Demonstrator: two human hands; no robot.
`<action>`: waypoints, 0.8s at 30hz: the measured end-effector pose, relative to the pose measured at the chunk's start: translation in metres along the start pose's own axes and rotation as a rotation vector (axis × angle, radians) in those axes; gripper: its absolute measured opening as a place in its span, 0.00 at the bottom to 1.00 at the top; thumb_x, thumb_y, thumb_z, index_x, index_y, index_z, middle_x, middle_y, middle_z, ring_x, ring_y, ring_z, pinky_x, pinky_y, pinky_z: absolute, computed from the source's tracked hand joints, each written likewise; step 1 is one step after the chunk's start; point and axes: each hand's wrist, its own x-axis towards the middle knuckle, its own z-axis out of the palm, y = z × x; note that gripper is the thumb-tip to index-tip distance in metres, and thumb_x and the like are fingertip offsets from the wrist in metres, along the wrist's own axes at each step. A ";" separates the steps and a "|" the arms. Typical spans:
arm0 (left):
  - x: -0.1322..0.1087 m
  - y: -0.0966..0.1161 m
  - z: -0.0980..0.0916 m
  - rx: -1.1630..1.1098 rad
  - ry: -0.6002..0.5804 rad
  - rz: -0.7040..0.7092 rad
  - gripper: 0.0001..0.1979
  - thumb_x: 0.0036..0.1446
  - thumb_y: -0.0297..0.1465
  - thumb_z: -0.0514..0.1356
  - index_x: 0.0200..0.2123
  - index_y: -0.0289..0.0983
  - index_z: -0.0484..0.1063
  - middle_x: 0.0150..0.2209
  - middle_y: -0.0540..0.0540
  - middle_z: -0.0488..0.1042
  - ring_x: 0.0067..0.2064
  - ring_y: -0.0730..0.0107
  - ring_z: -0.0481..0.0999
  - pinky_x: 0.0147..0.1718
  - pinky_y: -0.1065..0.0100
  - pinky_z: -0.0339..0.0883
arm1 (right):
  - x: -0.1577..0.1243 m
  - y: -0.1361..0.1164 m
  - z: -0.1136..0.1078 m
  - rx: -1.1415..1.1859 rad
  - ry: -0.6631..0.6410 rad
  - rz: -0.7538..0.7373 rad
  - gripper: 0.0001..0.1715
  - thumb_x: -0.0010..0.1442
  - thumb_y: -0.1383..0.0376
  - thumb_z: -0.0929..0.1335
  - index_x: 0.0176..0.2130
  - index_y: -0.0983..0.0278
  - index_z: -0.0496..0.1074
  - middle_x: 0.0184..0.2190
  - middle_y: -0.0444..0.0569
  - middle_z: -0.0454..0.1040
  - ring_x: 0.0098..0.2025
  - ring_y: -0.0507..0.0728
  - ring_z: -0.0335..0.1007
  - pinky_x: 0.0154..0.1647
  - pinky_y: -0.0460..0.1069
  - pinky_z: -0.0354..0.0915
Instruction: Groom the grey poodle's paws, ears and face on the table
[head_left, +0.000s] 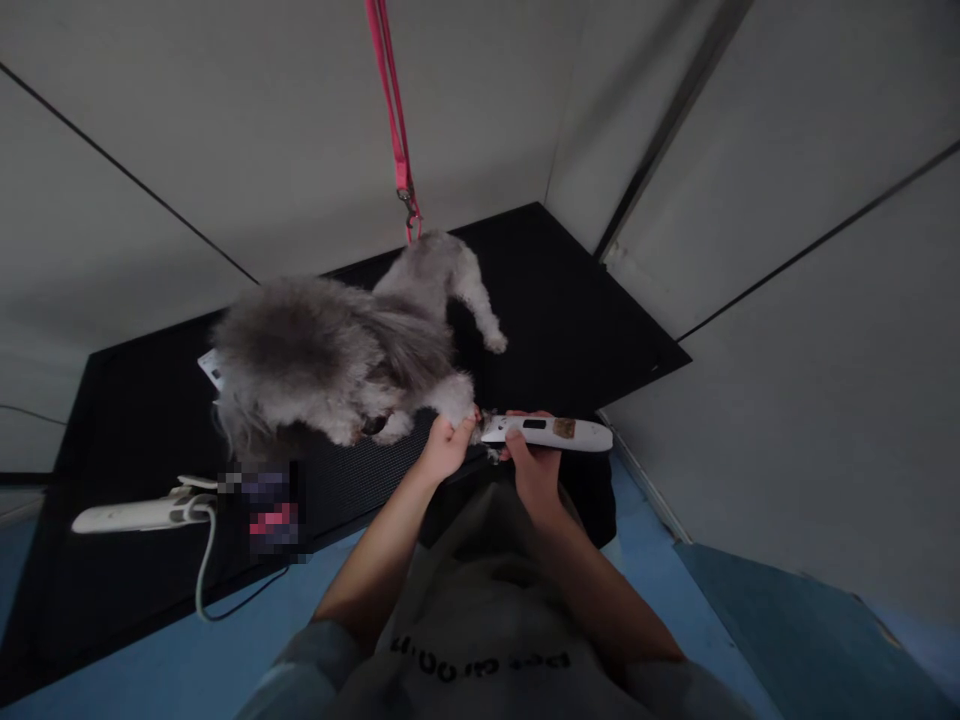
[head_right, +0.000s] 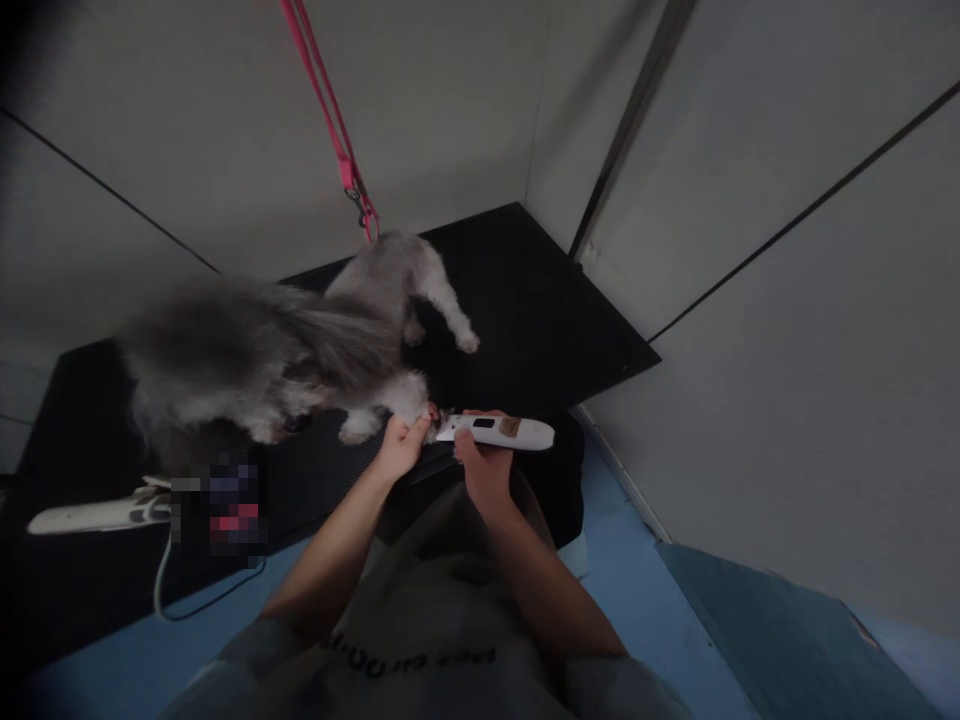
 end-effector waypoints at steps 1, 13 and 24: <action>-0.001 -0.001 0.000 -0.003 0.015 -0.013 0.22 0.59 0.51 0.56 0.33 0.36 0.72 0.30 0.46 0.73 0.35 0.65 0.71 0.39 0.64 0.66 | -0.002 0.004 0.000 0.068 0.005 0.019 0.25 0.50 0.61 0.74 0.43 0.59 0.61 0.41 0.44 0.77 0.22 0.47 0.66 0.24 0.46 0.66; 0.000 0.009 0.002 -0.027 0.025 0.014 0.27 0.58 0.56 0.53 0.24 0.37 0.66 0.24 0.49 0.66 0.28 0.70 0.64 0.32 0.67 0.61 | 0.029 -0.012 -0.014 0.115 -0.106 0.162 0.23 0.43 0.65 0.72 0.40 0.60 0.64 0.35 0.46 0.80 0.25 0.51 0.68 0.20 0.44 0.58; 0.002 0.013 -0.003 -0.025 -0.013 0.049 0.28 0.62 0.54 0.50 0.23 0.37 0.67 0.21 0.49 0.65 0.24 0.72 0.62 0.28 0.68 0.59 | 0.041 -0.010 -0.007 -0.062 -0.307 0.150 0.18 0.44 0.64 0.72 0.38 0.62 0.67 0.34 0.45 0.81 0.20 0.49 0.63 0.18 0.44 0.57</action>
